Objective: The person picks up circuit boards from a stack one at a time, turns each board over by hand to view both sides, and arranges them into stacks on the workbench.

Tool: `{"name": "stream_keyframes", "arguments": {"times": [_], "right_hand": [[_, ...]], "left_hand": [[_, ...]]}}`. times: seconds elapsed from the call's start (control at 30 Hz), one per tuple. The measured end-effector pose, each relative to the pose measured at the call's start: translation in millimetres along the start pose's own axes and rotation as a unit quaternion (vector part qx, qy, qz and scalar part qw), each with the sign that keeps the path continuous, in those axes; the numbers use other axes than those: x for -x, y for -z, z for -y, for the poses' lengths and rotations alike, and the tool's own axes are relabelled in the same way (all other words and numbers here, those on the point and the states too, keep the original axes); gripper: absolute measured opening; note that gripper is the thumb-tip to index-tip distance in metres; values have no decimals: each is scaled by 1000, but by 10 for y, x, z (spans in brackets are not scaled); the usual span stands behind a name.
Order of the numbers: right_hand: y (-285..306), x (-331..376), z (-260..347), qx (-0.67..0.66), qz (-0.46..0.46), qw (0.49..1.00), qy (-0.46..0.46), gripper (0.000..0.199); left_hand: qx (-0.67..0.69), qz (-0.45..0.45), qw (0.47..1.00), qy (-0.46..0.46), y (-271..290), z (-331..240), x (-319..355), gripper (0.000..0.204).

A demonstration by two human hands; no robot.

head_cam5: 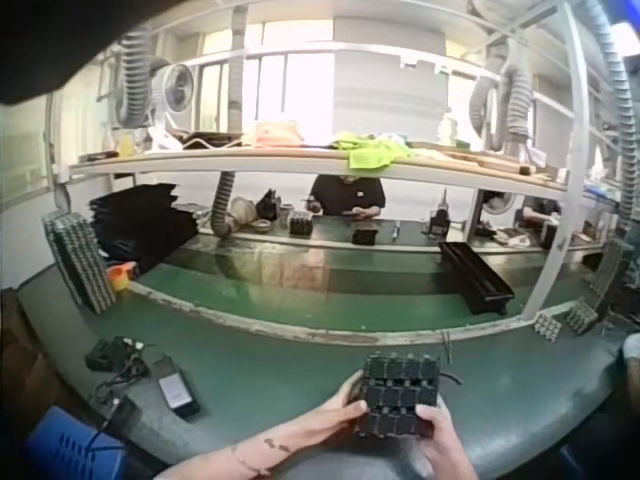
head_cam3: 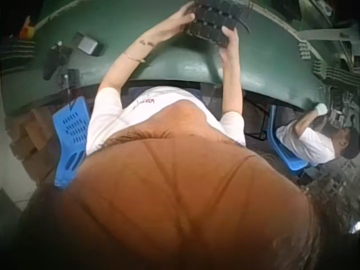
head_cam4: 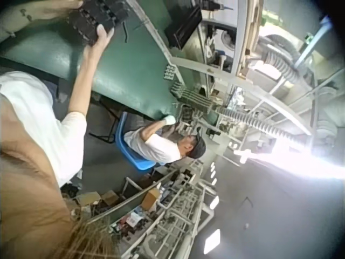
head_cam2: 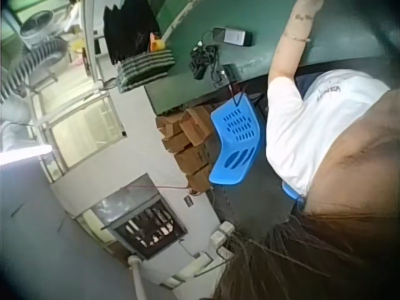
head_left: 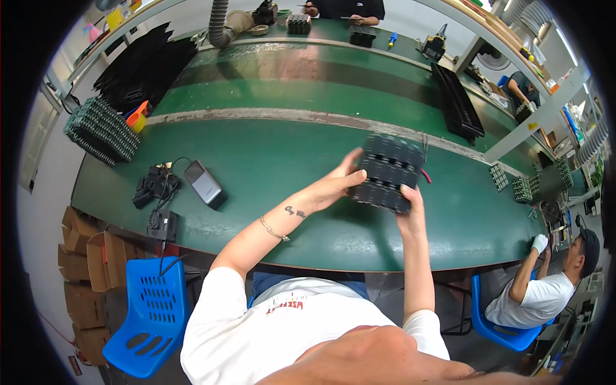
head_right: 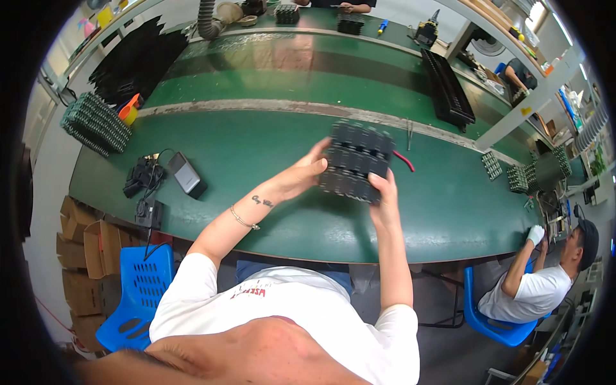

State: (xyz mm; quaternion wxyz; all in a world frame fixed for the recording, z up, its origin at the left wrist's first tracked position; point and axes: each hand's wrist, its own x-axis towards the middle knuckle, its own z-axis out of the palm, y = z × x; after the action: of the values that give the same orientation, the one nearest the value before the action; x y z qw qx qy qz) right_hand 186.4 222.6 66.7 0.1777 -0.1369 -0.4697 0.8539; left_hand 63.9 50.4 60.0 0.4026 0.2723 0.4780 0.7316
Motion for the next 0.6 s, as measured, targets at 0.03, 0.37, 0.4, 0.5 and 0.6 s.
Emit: {"name": "stream_keyframes", "arguments": {"times": [0.03, 0.37, 0.4, 0.5, 0.6], "right_hand": [[-204, -36, -69, 25, 15, 1000, 2, 47], [-717, -466, -591, 134, 76, 988, 7, 53], [-720, -516, -607, 139, 52, 989, 12, 55], [-676, -674, -594, -12, 95, 991, -98, 59], [-581, -809, -618, -169, 125, 957, -202, 65]], "left_hand": [[6, -20, 1000, -23, 58, -36, 32, 77], [-364, -254, 859, -255, 601, -446, 331, 75], [-466, -283, 782, -302, 627, -485, 297, 75], [-624, -265, 656, -332, 740, -515, 92, 76], [-757, -228, 505, -345, 781, -362, -104, 77]]}}
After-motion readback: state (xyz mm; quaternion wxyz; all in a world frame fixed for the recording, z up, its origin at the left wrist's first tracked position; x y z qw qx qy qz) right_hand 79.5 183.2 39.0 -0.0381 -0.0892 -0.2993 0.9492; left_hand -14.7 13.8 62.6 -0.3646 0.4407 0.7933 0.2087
